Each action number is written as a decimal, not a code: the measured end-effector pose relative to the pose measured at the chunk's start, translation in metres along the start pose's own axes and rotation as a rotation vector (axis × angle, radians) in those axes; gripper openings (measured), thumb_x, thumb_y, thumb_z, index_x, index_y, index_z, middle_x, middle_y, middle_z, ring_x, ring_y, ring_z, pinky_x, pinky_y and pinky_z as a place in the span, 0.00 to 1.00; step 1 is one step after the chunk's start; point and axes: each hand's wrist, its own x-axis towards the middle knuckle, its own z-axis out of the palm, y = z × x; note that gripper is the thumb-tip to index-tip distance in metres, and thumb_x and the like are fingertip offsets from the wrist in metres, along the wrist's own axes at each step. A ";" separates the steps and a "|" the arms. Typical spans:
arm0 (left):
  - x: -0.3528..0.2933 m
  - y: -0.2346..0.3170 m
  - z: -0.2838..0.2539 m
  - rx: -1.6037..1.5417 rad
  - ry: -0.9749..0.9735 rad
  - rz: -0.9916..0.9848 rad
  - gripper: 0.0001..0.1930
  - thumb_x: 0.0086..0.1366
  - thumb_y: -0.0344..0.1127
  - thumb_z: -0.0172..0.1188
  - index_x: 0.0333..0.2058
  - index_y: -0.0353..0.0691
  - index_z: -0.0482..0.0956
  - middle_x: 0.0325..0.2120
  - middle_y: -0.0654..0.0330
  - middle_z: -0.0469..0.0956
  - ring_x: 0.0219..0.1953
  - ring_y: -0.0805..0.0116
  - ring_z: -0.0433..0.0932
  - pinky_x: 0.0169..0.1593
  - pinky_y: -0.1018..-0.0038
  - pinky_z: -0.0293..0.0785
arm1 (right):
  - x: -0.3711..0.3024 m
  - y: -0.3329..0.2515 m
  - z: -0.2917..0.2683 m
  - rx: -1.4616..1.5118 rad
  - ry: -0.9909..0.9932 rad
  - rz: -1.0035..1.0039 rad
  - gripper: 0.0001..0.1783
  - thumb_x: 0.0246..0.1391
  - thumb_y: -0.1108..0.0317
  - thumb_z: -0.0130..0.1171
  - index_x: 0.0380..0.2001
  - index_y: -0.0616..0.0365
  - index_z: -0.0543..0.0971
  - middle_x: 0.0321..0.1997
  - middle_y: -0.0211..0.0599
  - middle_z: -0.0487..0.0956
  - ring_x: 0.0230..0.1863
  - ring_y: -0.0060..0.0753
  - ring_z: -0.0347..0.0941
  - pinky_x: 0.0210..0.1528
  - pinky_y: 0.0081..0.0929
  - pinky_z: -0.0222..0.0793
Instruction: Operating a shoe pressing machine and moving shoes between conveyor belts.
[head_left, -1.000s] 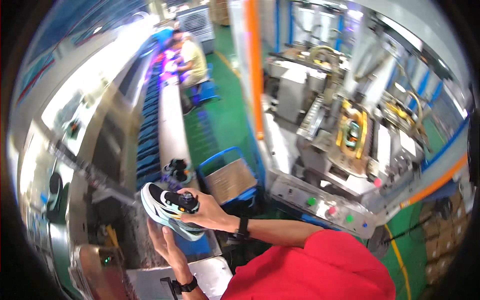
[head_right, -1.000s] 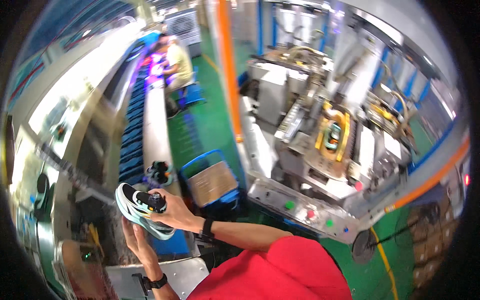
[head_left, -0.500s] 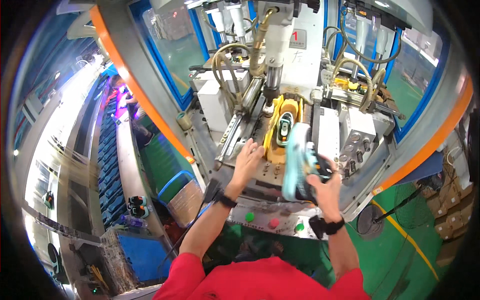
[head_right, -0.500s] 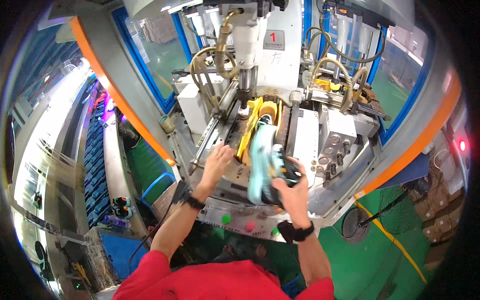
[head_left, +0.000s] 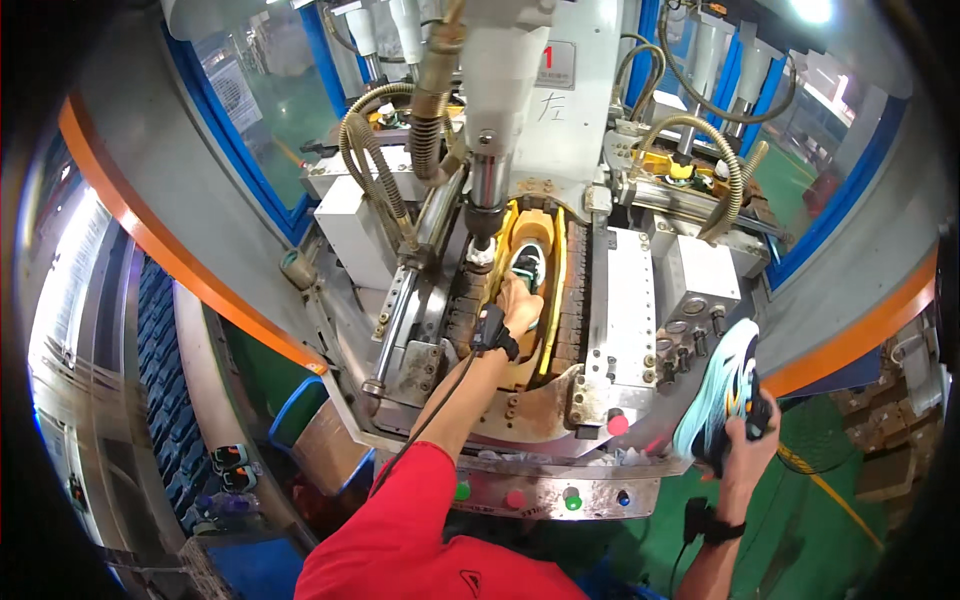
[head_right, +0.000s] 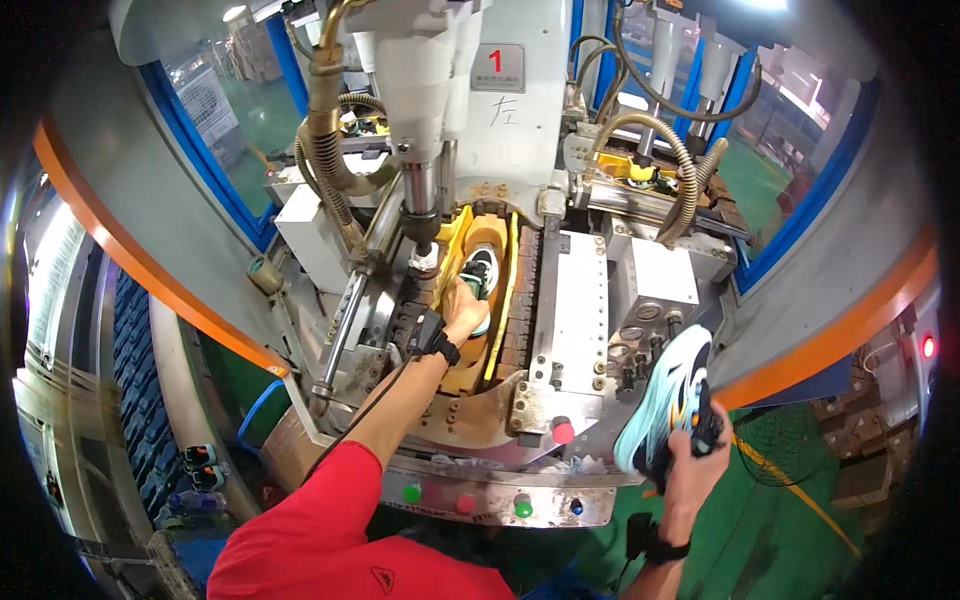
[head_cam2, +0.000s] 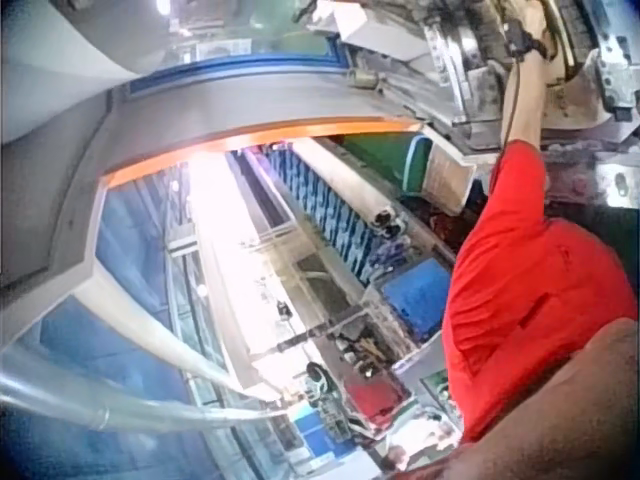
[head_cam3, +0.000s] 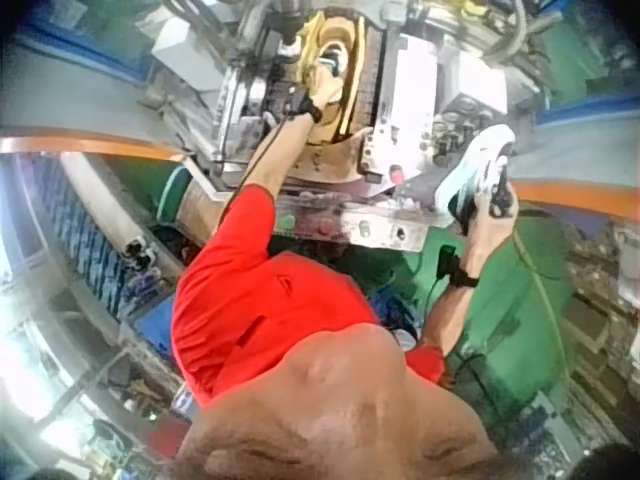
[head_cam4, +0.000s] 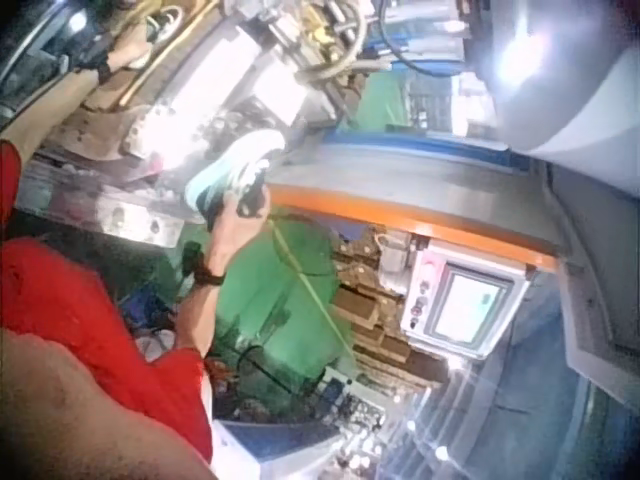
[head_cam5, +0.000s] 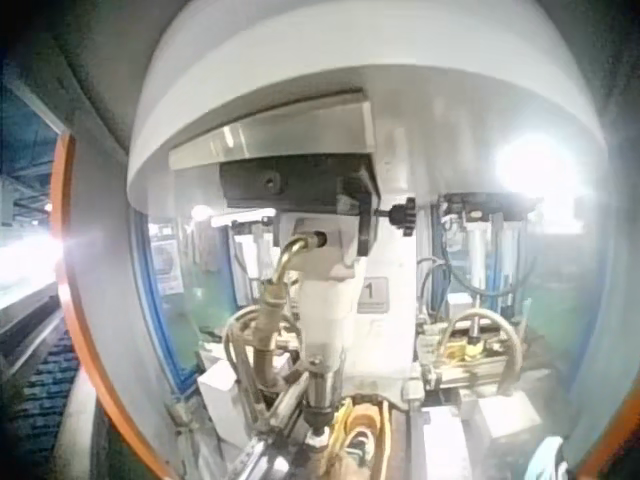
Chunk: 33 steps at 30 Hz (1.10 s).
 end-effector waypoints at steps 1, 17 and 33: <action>-0.007 0.007 -0.007 -0.035 0.073 -0.015 0.25 0.49 0.31 0.62 0.46 0.24 0.71 0.41 0.37 0.78 0.47 0.40 0.76 0.52 0.55 0.72 | 0.014 -0.005 0.012 -0.026 -0.001 0.002 0.29 0.40 0.74 0.60 0.51 0.66 0.72 0.44 0.34 0.74 0.43 0.25 0.70 0.50 0.23 0.67; -0.329 -0.101 -0.297 -1.155 -0.142 -0.385 0.31 0.52 0.22 0.67 0.56 0.29 0.69 0.47 0.57 0.77 0.48 0.66 0.77 0.55 0.70 0.72 | 0.052 0.038 0.426 -0.762 -0.602 -0.092 0.26 0.46 0.61 0.60 0.44 0.71 0.72 0.42 0.64 0.80 0.48 0.58 0.78 0.51 0.44 0.74; -0.515 -0.159 -0.232 -1.444 0.510 -0.758 0.17 0.60 0.28 0.64 0.47 0.28 0.77 0.41 0.57 0.80 0.41 0.69 0.79 0.49 0.71 0.75 | -0.231 0.009 0.258 -0.050 -1.230 -0.584 0.08 0.50 0.76 0.57 0.36 0.62 0.77 0.35 0.46 0.77 0.39 0.52 0.74 0.44 0.42 0.69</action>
